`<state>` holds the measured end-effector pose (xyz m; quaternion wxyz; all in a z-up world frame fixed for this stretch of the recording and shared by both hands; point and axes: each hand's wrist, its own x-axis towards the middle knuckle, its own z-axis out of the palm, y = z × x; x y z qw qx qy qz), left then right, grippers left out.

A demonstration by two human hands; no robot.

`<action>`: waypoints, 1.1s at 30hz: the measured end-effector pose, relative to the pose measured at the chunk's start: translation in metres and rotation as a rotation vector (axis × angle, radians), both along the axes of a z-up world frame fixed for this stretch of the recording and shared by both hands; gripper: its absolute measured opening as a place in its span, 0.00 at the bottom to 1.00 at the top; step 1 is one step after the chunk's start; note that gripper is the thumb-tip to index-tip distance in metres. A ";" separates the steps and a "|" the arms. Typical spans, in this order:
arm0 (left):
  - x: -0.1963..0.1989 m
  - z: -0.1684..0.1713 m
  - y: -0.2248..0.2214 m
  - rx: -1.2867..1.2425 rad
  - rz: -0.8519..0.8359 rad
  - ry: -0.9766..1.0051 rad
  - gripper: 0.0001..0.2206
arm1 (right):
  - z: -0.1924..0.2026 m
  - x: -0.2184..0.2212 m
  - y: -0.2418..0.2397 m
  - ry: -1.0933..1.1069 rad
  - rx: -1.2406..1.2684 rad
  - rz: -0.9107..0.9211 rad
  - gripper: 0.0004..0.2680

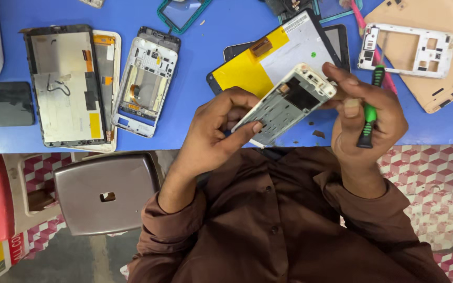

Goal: The person uses a screwdriver to pry open the back of a smartphone, then removes the battery and internal components. They continue to disassemble the phone frame, separating the back cover from the main body.

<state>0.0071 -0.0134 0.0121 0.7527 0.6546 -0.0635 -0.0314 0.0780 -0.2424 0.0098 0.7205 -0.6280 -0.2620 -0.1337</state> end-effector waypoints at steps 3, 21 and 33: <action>-0.002 -0.004 0.000 -0.069 0.003 0.056 0.12 | 0.005 0.002 0.002 0.034 0.029 0.104 0.10; -0.001 0.004 -0.007 0.282 0.043 -0.298 0.10 | 0.011 -0.012 -0.038 0.226 -0.040 0.179 0.14; 0.005 0.004 -0.018 0.257 0.457 -0.219 0.15 | 0.015 0.001 -0.109 0.296 -0.146 -0.435 0.10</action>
